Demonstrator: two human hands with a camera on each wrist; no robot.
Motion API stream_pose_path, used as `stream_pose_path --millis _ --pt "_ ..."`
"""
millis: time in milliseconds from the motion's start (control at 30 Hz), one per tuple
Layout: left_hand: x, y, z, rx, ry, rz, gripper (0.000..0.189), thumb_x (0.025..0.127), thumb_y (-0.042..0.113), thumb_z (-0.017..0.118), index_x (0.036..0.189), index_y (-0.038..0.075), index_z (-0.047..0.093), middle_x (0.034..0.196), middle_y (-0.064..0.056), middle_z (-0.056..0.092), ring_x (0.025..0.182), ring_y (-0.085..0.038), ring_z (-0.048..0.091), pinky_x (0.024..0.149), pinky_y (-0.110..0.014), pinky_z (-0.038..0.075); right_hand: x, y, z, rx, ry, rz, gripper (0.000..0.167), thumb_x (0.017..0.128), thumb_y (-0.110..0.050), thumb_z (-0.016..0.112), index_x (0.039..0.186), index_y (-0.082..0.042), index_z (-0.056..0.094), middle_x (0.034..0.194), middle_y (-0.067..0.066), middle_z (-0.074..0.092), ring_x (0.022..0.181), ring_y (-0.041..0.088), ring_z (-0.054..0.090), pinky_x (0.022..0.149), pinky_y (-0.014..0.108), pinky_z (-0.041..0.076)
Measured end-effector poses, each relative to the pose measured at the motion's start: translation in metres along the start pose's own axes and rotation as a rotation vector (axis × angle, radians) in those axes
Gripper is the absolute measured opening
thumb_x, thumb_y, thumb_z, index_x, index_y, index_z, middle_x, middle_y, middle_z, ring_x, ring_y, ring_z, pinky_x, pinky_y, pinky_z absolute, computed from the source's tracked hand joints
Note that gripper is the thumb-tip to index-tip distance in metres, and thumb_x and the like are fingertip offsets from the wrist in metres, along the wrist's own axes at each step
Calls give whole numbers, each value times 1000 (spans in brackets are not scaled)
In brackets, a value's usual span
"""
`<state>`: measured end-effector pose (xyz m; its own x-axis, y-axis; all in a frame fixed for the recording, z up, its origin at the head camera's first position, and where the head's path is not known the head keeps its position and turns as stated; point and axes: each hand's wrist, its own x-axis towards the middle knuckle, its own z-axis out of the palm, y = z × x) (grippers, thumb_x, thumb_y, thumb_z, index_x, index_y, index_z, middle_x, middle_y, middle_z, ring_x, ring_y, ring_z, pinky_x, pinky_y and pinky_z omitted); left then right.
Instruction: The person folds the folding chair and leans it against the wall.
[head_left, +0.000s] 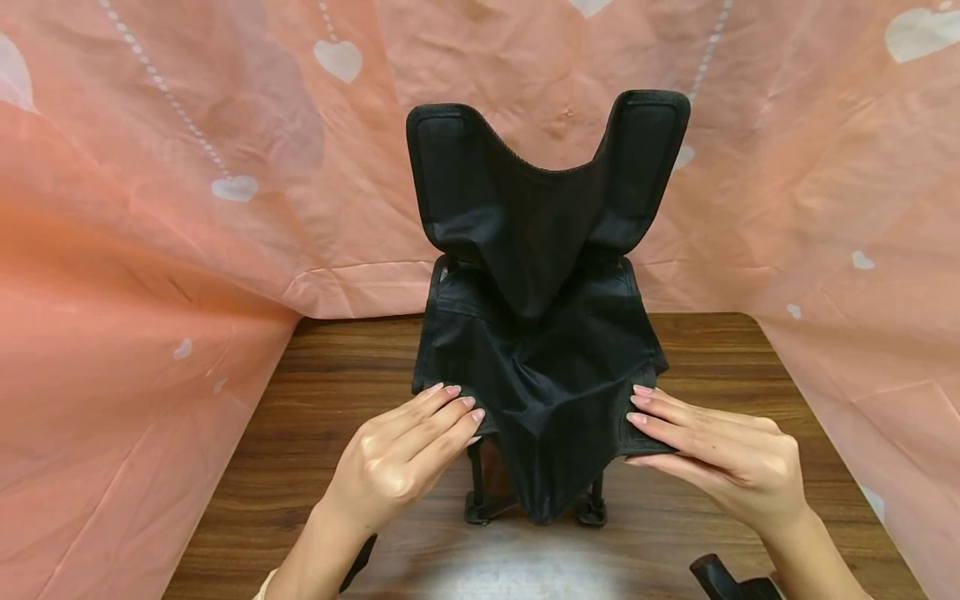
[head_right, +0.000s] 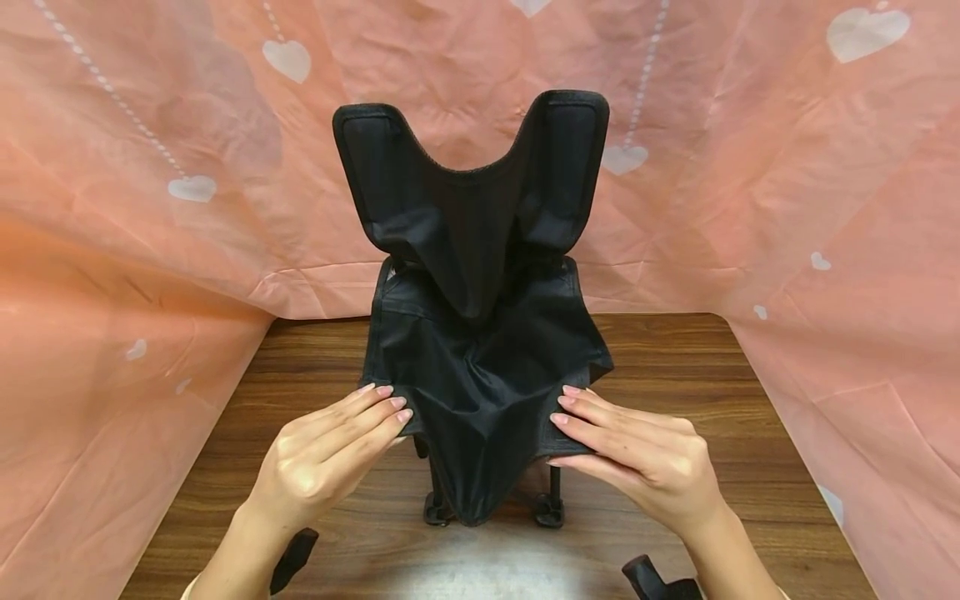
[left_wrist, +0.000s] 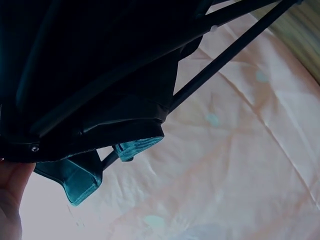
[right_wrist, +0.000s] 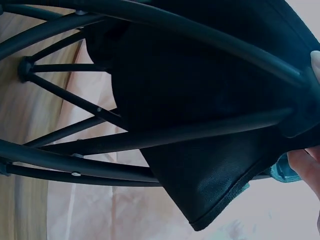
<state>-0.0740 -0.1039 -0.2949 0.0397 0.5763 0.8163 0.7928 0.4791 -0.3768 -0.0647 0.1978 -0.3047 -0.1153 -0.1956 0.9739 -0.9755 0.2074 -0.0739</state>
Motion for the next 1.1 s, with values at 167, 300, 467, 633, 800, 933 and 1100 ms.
stream_pose_path --millis 167,300,467,633,800,933,1100 --pt "7 1 3 16 15 10 18 95 2 57 93 2 75 88 -7 76 83 -21 73 80 -33 61 2 1 2 -26 1 -10 27 78 -22 79 82 5 77 96 16 75 100 13 71 93 16 52" --pt "11 2 4 15 15 8 18 95 2 57 93 1 75 87 -8 76 83 -21 73 80 -33 61 5 1 4 -22 1 -15 27 78 -21 79 82 5 77 98 16 74 98 14 72 93 17 53" --pt "12 2 5 18 12 9 19 96 2 56 93 2 75 88 -8 76 83 -21 74 80 -33 61 8 1 7 -4 5 -19 26 78 -20 79 81 6 76 98 17 74 96 16 72 93 18 53" --pt "15 2 6 33 17 16 19 96 3 57 93 2 75 88 -7 76 84 -21 74 80 -33 61 11 1 8 8 -2 -17 26 78 -19 78 82 7 76 99 17 74 97 17 72 93 18 53" --pt "19 4 9 45 30 27 18 95 3 58 93 3 75 87 -6 76 83 -20 73 80 -32 61 11 3 9 17 -6 -21 26 78 -19 79 82 7 76 99 17 74 97 19 72 94 19 53" --pt "23 5 12 54 35 33 17 95 4 58 93 3 75 87 -6 76 83 -20 73 81 -32 61 12 4 10 21 -4 -32 25 78 -18 78 82 7 76 99 17 74 97 19 72 94 20 53" --pt "29 9 17 62 50 28 17 95 5 58 93 4 75 85 -5 75 83 -19 73 82 -31 60 13 6 11 17 -9 -39 26 78 -19 78 82 6 76 99 17 74 97 20 72 95 20 53"
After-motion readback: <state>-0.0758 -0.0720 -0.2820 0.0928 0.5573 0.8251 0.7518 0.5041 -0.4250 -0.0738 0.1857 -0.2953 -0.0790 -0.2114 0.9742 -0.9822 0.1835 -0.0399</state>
